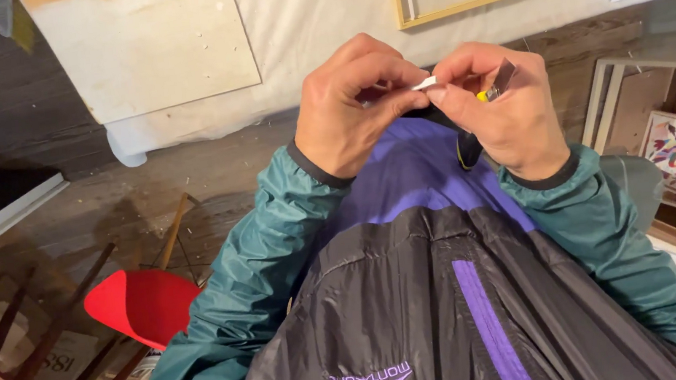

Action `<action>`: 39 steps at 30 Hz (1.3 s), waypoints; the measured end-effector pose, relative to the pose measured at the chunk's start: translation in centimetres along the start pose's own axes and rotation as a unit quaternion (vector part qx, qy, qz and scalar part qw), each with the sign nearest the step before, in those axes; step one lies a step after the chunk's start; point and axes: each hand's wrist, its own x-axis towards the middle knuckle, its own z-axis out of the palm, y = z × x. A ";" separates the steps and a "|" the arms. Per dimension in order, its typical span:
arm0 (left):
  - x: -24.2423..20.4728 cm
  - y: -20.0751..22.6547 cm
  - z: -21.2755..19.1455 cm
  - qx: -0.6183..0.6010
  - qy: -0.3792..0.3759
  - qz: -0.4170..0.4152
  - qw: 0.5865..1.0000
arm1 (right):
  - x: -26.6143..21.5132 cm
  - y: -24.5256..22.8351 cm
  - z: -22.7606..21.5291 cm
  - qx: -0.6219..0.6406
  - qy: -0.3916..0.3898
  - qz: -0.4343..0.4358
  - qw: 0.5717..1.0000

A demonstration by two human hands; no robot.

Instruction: Assembling a picture frame by cutting and fitting components.

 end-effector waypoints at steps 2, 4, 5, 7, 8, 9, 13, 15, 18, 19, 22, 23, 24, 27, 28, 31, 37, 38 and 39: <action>0.2 -0.6 0.4 -0.106 0.001 -0.033 0.994 | -0.6 1.4 -0.7 0.046 0.029 0.063 0.997; 0.6 -2.1 -0.1 -0.186 0.022 -0.038 0.982 | -1.6 3.8 -2.2 0.043 0.069 0.097 0.992; 0.8 -2.8 -0.4 -0.264 0.046 -0.042 0.963 | -2.1 4.9 -2.8 0.041 0.106 0.130 0.985; 1.4 -2.6 -2.3 -0.296 0.099 -0.018 0.950 | -5.7 11.2 -6.1 0.082 0.166 0.173 0.967; 1.9 -2.4 -3.4 -0.324 0.155 0.010 0.933 | -7.1 14.4 -7.8 0.122 0.221 0.210 0.945; 1.8 -3.4 -5.2 -0.324 0.155 0.012 0.933 | -10.1 18.2 -9.8 0.122 0.220 0.208 0.945; 0.6 -5.1 -11.7 -0.328 0.248 0.059 0.910 | -29.4 37.0 -18.8 -0.131 0.237 0.372 0.888; -0.6 -5.3 -14.4 -0.307 0.278 0.079 0.907 | -36.6 42.8 -23.1 -0.203 0.164 0.395 0.881; -2.5 -6.4 -15.4 -0.357 0.283 0.081 0.886 | -41.2 45.4 -26.5 -0.310 0.054 0.430 0.846; -2.6 -6.3 -14.8 -0.342 0.289 0.079 0.891 | -42.2 45.5 -27.5 -0.345 0.017 0.441 0.828; -2.2 -6.1 -12.0 -0.355 0.315 0.055 0.879 | -36.4 42.1 -30.0 -0.439 -0.094 0.467 0.762; -1.8 -6.1 -10.8 -0.384 0.330 0.033 0.862 | -32.9 39.9 -30.5 -0.468 -0.128 0.473 0.735; -1.1 -5.7 -9.3 -0.384 0.334 0.036 0.860 | -26.3 35.9 -30.1 -0.472 -0.130 0.470 0.735; 0.6 -4.6 -4.6 -0.384 0.322 0.043 0.864 | -11.0 22.3 -29.7 -0.599 0.007 0.288 0.747; 1.2 -4.4 -3.1 -0.392 0.323 0.018 0.861 | -6.9 20.0 -30.6 -0.542 0.089 0.204 0.810; 2.8 -4.1 1.5 -0.415 0.319 -0.020 0.852 | 3.7 14.5 -33.0 -0.479 0.168 0.026 0.861; 4.3 -4.7 9.0 -0.429 0.349 -0.076 0.830 | 12.4 8.2 -32.8 -0.612 0.136 -0.163 0.761; 4.6 -4.9 10.1 -0.436 0.354 -0.089 0.822 | 12.6 6.3 -31.6 -0.721 0.140 -0.340 0.587; 5.0 -5.6 11.0 -0.437 0.361 -0.087 0.819 | 12.4 5.5 -30.4 -0.720 0.135 -0.346 0.586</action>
